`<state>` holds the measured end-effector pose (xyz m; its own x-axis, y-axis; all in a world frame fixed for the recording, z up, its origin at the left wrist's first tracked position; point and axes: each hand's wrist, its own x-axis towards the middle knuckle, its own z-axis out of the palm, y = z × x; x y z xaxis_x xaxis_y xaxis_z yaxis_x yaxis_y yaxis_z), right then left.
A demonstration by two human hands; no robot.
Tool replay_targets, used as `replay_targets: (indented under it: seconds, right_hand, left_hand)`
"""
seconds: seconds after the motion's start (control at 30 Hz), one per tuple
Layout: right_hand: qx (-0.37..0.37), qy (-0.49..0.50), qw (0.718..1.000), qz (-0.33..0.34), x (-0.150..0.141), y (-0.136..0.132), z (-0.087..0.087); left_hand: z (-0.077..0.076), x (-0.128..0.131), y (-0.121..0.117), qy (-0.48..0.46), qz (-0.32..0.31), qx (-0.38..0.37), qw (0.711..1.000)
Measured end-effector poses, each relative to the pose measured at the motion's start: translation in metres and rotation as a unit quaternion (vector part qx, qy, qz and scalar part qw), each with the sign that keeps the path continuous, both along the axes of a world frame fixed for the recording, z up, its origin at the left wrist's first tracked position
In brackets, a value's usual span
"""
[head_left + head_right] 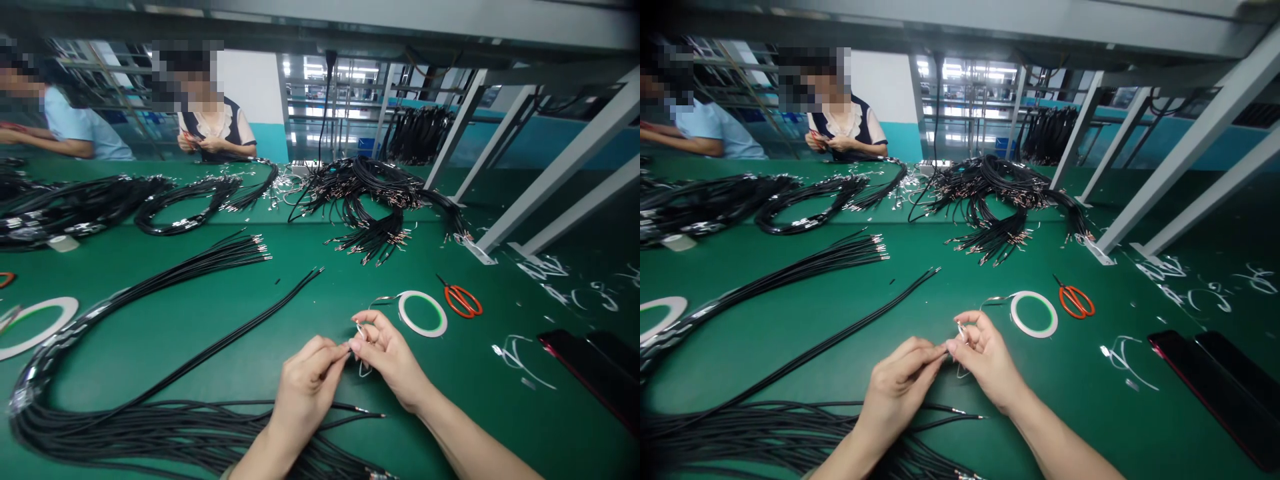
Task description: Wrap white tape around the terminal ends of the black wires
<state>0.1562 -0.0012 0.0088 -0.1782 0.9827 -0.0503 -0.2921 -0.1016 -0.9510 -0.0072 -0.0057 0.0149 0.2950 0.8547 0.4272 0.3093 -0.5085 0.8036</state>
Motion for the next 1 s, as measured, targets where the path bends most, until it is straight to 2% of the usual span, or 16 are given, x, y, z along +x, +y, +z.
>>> replay_targets:
  seconds: [0.1,0.23,0.3,0.43,0.5,0.57,0.6,0.67,0.7,0.73,0.77,0.83,0.9,1.0]
  right_hand:
    - [0.013,-0.013,1.0,-0.017,0.003,0.004,-0.002]
    - [0.07,-0.065,0.994,-0.058,0.006,0.008,-0.005]
    - [0.093,-0.088,0.99,-0.06,0.007,0.009,-0.003]
    - [0.119,-0.125,0.985,-0.012,0.008,0.011,0.008]
    - [0.127,-0.143,0.981,0.017,0.009,0.014,0.013]
    - [0.13,-0.164,0.977,0.04,0.011,0.017,0.016]
    - [0.127,-0.176,0.975,0.047,0.011,0.019,0.016]
    - [0.114,-0.197,0.973,0.044,0.012,0.023,0.012]
    - [0.107,-0.204,0.973,0.028,0.011,0.024,0.008]
    - [0.105,-0.206,0.973,0.01,0.01,0.025,0.004]
    - [0.106,-0.206,0.973,-0.007,0.008,0.026,-0.001]
    - [0.109,-0.201,0.973,-0.042,0.004,0.026,-0.01]
    - [0.107,-0.194,0.972,-0.073,-0.001,0.026,-0.018]
    - [0.097,-0.179,0.973,-0.106,-0.005,0.028,-0.025]
  left_hand:
    - [0.004,0.0,0.004,0.006,-0.017,-0.099,0.995]
    - [0.01,-0.002,0.002,0.072,-0.103,-0.219,0.968]
    - [0.01,-0.005,-0.003,0.091,-0.168,-0.271,0.944]
    - [0.007,-0.007,-0.012,0.079,-0.315,-0.364,0.873]
    - [0.006,-0.007,-0.012,0.074,-0.337,-0.398,0.85]
    - [0.005,-0.008,-0.006,0.085,-0.302,-0.39,0.866]
    - [0.005,-0.01,-0.001,0.1,-0.26,-0.358,0.891]
    - [0.008,-0.016,0.014,0.175,-0.111,-0.238,0.949]
    - [0.01,-0.021,0.023,0.236,-0.015,-0.168,0.957]
    - [0.012,-0.026,0.033,0.313,0.092,-0.102,0.94]
    - [0.014,-0.032,0.042,0.342,0.163,-0.081,0.922]
    - [0.017,-0.044,0.058,0.369,0.247,-0.067,0.894]
    - [0.016,-0.053,0.069,0.383,0.291,-0.064,0.874]
    - [0.014,-0.061,0.073,0.395,0.304,-0.06,0.865]
